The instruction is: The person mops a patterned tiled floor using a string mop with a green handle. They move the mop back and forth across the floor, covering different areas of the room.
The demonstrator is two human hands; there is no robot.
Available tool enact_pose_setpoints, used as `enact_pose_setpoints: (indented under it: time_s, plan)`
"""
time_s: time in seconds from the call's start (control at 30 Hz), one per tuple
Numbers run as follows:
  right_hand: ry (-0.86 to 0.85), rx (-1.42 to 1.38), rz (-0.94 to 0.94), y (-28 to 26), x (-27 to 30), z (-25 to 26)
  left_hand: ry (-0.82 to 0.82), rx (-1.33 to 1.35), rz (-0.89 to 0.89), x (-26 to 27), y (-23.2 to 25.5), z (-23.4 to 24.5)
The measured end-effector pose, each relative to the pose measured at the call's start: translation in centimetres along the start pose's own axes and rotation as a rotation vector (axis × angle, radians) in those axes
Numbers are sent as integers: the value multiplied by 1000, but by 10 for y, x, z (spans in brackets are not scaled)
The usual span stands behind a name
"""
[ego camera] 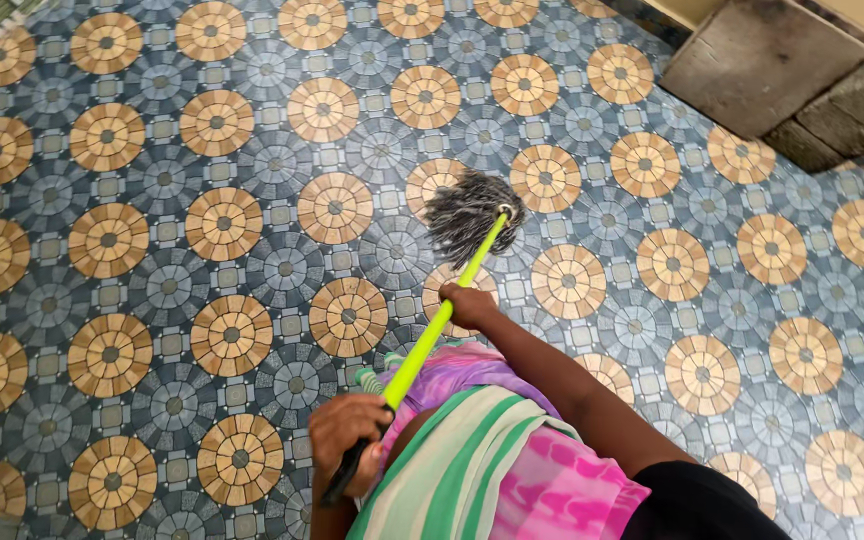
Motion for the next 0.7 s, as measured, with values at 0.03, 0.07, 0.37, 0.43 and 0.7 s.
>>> enact_pose_setpoints:
  time_s: [0.03, 0.07, 0.37, 0.43, 0.7]
  plan:
    - [-16, -10, -68, 18, 3, -2, -37, 26, 28, 1, -12, -8]
    - [-29, -24, -136, 33, 7, -4, -78, 50, 55, 1, -23, -16]
    - [38, -124, -378, 138, 112, -44, -383, 320, 157, -2, -50, -81]
    - [71, -144, -398, 151, 139, -57, -436, 350, 157, -6, -50, -95]
    - [52, -163, -226, 149, 208, -82, -412, 416, 119, -8, -6, -114]
Point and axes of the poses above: each hand's wrist, its own x-axis away from the middle knuckle, its own z-axis out of the back of the hand, y = z × x, the point moved 6 cm from there along -x, towards the middle knuckle, and after that the axes turned 8 degrees about x, right-handed, at the moved point
